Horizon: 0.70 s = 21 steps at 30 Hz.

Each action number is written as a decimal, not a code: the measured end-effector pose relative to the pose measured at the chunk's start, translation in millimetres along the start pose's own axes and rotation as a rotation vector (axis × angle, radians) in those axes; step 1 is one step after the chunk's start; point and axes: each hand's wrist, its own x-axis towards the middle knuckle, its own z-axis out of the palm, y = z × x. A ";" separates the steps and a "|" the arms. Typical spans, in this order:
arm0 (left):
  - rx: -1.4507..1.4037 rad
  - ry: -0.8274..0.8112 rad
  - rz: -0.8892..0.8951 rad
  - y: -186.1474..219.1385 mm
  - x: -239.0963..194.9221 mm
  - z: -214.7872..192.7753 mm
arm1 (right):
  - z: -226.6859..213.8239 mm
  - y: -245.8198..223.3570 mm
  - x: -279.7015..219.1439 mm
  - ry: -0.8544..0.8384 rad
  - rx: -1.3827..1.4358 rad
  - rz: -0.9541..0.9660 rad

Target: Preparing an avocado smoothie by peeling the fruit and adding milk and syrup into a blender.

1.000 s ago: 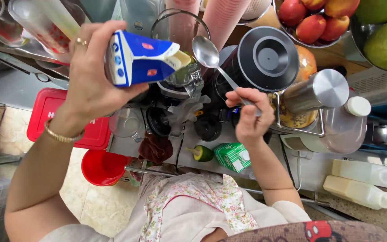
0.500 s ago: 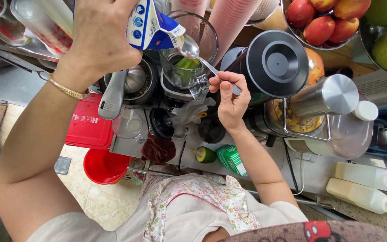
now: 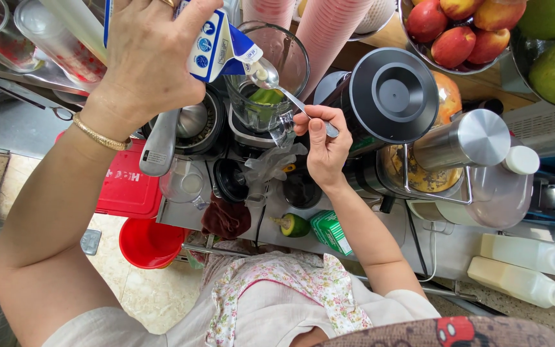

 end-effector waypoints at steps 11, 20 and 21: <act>-0.029 0.002 -0.038 -3.7 0.1 1.4 | 0.1 1.5 2.3 0.016 0.017 -0.002; -0.322 0.043 -0.199 -19.8 -10.4 13.2 | -2.4 -13.0 3.2 0.032 -0.039 -0.015; -0.294 0.043 -0.188 -19.1 -9.6 11.1 | -3.4 -16.2 4.8 -0.007 -0.153 -0.049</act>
